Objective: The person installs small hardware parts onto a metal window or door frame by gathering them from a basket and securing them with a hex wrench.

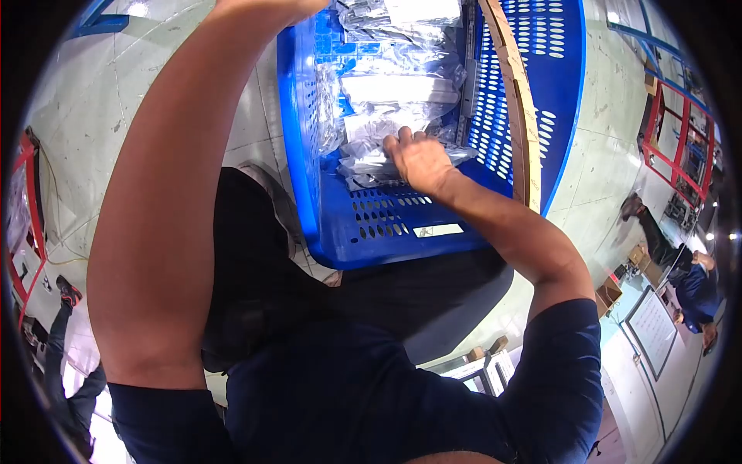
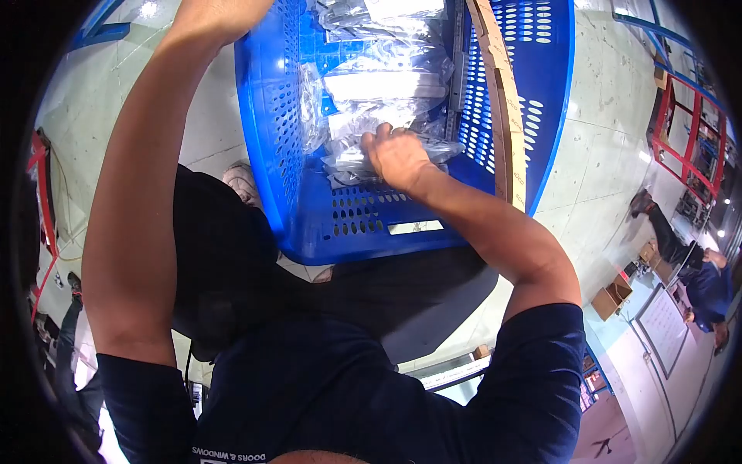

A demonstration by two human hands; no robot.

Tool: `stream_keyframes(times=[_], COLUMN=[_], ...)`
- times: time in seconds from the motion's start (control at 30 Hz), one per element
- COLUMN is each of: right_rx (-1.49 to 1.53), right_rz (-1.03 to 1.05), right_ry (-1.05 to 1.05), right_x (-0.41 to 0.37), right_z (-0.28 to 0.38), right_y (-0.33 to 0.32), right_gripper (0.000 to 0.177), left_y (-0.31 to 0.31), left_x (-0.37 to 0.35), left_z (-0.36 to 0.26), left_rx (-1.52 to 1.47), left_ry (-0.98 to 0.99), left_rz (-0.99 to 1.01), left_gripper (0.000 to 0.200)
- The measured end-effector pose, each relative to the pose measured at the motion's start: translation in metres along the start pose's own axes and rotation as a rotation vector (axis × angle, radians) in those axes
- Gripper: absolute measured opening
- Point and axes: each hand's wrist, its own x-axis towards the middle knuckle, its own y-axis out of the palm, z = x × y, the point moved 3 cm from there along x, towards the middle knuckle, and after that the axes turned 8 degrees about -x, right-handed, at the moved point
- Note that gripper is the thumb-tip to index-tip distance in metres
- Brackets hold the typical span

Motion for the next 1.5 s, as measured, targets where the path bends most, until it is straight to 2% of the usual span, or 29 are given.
stream_keyframes(times=[0.13, 0.2, 0.23, 0.27, 0.33, 0.4, 0.47, 0.5, 0.53, 0.63, 0.67, 0.7, 0.8, 0.87, 0.9, 0.97, 1.0, 1.07, 1.13, 1.23, 1.3, 1.43, 1.5], right_rx=[0.015, 0.114, 0.081, 0.120, 0.217, 0.321, 0.448, 0.408, 0.308, 0.179, 0.020, -0.001, -0.042, -0.276, -0.268, -0.190, -0.174, -0.166, 0.057, 0.075, 0.151, 0.173, 0.085], right_rz=[-0.154, -0.068, -0.039, 0.080, 0.068, 0.034, 0.107, 0.177, 0.130, 0.139, 0.019, -0.077, -0.368, -0.482, -0.470, -0.825, -0.903, -0.485, -0.099, -0.104, -0.112, -0.068, -0.142], right_ry=[-0.038, 0.024, -0.010, -0.001, -0.030, -0.139, -0.158, -0.111, -0.148, 0.051, 0.070, 0.116, 0.266, 0.187, 0.194, 0.247, 0.215, 0.167, 0.187, 0.220, 0.300, 0.298, 0.189], right_x=[-0.007, -0.001, 0.002, 0.008, 0.020, 0.045, 0.069, 0.081, 0.094, 0.115, 0.117, 0.127, 0.157, 0.125, 0.123, 0.116, 0.122, 0.120, 0.111, 0.089, 0.086, 0.079, 0.073], right_z=[-0.009, -0.026, -0.035, -0.043, -0.065, -0.092, -0.110, -0.117, -0.123, -0.119, -0.114, -0.117, -0.135, -0.135, -0.134, -0.131, -0.128, -0.109, -0.098, -0.090, -0.088, -0.089, -0.081], right_y=[-0.014, -0.025, -0.032, -0.051, -0.072, -0.075, -0.081, -0.085, -0.083, -0.107, -0.120, -0.129, -0.150, -0.195, -0.191, -0.198, -0.172, -0.114, -0.046, 0.009, 0.014, 0.011, 0.007], right_gripper=[0.026, 0.029, 0.033, 0.042, 0.047, 0.048, 0.050, 0.056, 0.059, 0.058, 0.039, 0.035, 0.029, 0.021, 0.021, 0.021, 0.021, 0.030, 0.037, 0.037, 0.036, 0.038, 0.040], left_y=[-0.004, -0.004, -0.003, -0.002, 0.000, -0.002, -0.002, -0.002, -0.001, 0.000, -0.004, -0.005, -0.001, 0.000, 0.001, 0.003, 0.002, 0.002, 0.002, 0.004, 0.002, -0.004, -0.004], left_x=[-0.005, -0.004, -0.002, 0.001, 0.000, -0.003, -0.005, -0.006, -0.007, -0.007, -0.008, -0.009, -0.007, -0.007, -0.007, -0.006, -0.004, -0.002, 0.000, -0.001, -0.002, -0.007, -0.007], left_z=[-0.005, -0.005, -0.005, -0.004, -0.004, -0.005, -0.005, -0.006, -0.006, -0.007, -0.012, -0.015, -0.009, -0.004, -0.005, -0.003, -0.002, -0.003, -0.001, -0.001, -0.002, -0.011, -0.010], left_rx=[-0.020, -0.041, -0.042, -0.012, 0.014, -0.039, -0.058, -0.068, -0.074, 0.030, 0.033, 0.027, 0.023, -0.082, -0.062, -0.064, -0.064, -0.046, -0.022, -0.042, -0.025, -0.060, -0.069], left_ry=[-0.032, -0.043, -0.047, 0.003, 0.059, 0.006, 0.021, 0.030, 0.047, -0.024, -0.015, -0.061, -0.101, 0.033, 0.003, 0.013, 0.022, 0.006, -0.005, 0.025, 0.042, 0.030, 0.055], left_rz=[-0.002, 0.008, 0.013, 0.035, 0.059, -0.002, -0.012, -0.025, -0.047, -0.041, -0.057, -0.035, 0.002, -0.032, -0.032, -0.035, -0.051, -0.049, -0.033, -0.012, -0.030, -0.014, -0.024], left_gripper=[0.045, 0.044, 0.044, 0.043, 0.042, 0.040, 0.041, 0.042, 0.042, 0.047, 0.047, 0.046, 0.043, 0.043, 0.042, 0.042, 0.041, 0.040, 0.040, 0.040, 0.042, 0.043, 0.044])
